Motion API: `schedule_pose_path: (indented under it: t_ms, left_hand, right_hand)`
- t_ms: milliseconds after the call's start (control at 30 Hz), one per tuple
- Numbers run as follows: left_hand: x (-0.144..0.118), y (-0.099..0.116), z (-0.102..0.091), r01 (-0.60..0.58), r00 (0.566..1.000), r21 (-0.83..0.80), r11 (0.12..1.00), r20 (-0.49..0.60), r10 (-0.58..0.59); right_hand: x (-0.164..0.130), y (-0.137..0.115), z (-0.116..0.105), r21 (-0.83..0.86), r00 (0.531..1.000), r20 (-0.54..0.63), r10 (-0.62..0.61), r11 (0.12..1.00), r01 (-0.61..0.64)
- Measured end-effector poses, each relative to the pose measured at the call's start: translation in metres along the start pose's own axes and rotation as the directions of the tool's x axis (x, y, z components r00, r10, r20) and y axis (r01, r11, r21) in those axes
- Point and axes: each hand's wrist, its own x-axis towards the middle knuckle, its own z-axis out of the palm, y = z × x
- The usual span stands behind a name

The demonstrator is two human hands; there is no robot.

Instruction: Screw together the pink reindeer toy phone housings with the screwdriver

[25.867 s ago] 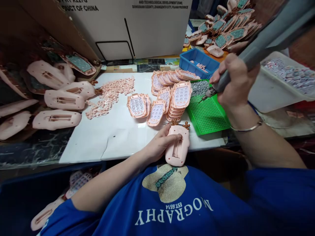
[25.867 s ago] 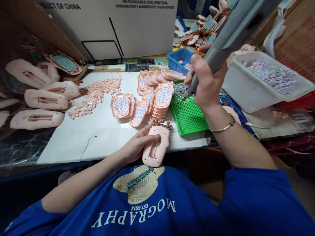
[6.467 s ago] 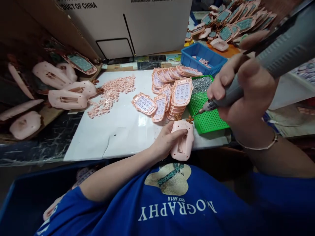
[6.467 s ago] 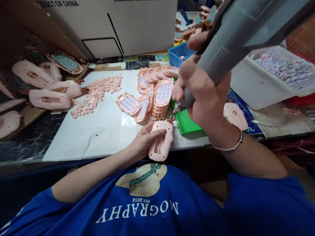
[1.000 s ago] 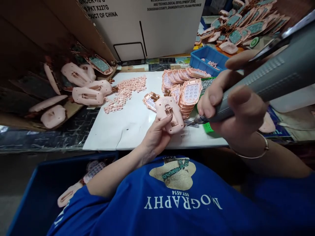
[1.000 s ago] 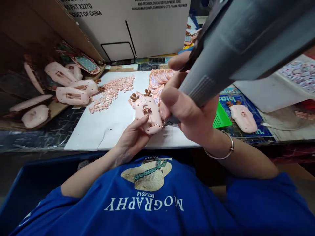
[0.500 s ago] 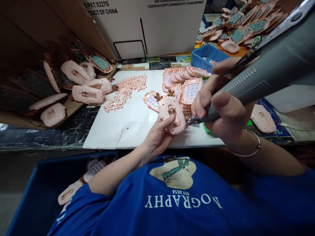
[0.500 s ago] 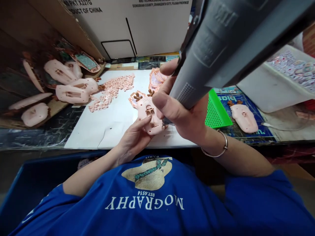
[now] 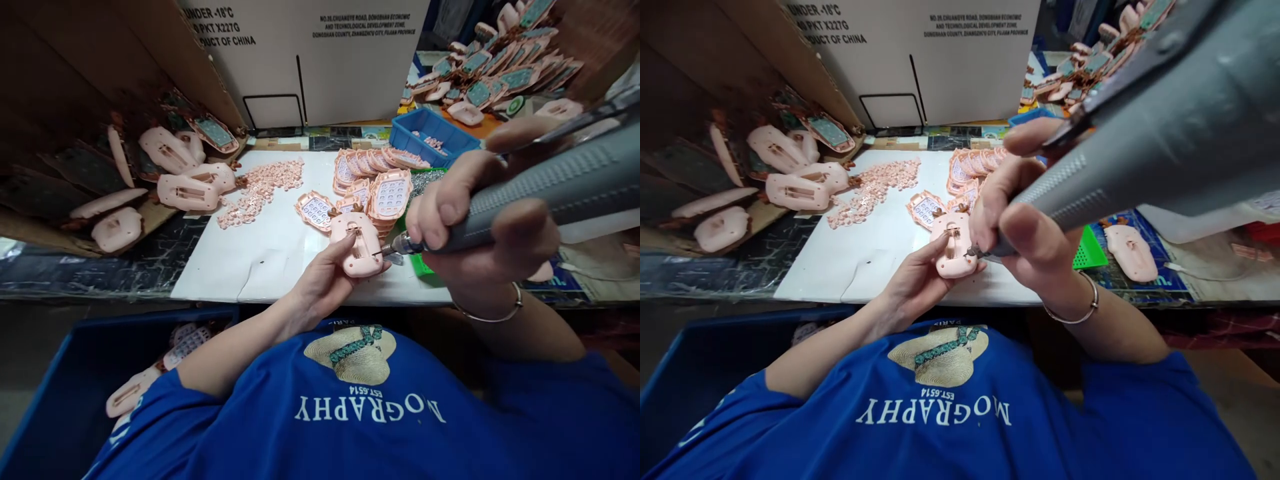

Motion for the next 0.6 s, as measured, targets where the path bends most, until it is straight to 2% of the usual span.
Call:
schedule_pose_path:
  t_ms: [67, 200, 300, 367, 500, 600]
  left_hand:
    - [-0.003, 0.002, 0.004, 0.035, 0.999, -0.01, 0.999, 0.0, -0.035]
    - [-0.008, 0.004, 0.009, 0.083, 0.996, -0.018, 0.996, 0.032, -0.083]
    - [-0.01, 0.003, 0.01, 0.106, 0.993, -0.029, 0.994, 0.057, -0.104]
    - [-0.01, 0.002, 0.011, 0.114, 0.991, -0.038, 0.993, 0.074, -0.111]
    - [-0.012, 0.002, 0.013, 0.15, 0.984, -0.053, 0.987, 0.107, -0.143]
    - [-0.014, 0.003, 0.015, 0.157, 0.981, -0.072, 0.985, 0.123, -0.147]
  right_hand:
    - [-0.001, -0.011, -0.001, -0.05, 0.999, -0.009, 0.038, 0.998, -0.039]
    - [-0.004, -0.02, -0.002, -0.133, 0.998, -0.062, -0.01, 0.991, 0.002]
    - [-0.003, -0.02, -0.001, -0.122, 0.99, -0.042, -0.131, 0.985, 0.126]
    - [-0.001, -0.024, 0.001, -0.116, 0.986, -0.003, -0.168, 0.979, 0.166]
    - [0.002, -0.04, 0.01, -0.23, 0.995, 0.101, 0.02, 0.973, 0.004]
    - [0.0, -0.046, 0.01, -0.169, 0.999, 0.035, -0.031, 0.985, 0.037]
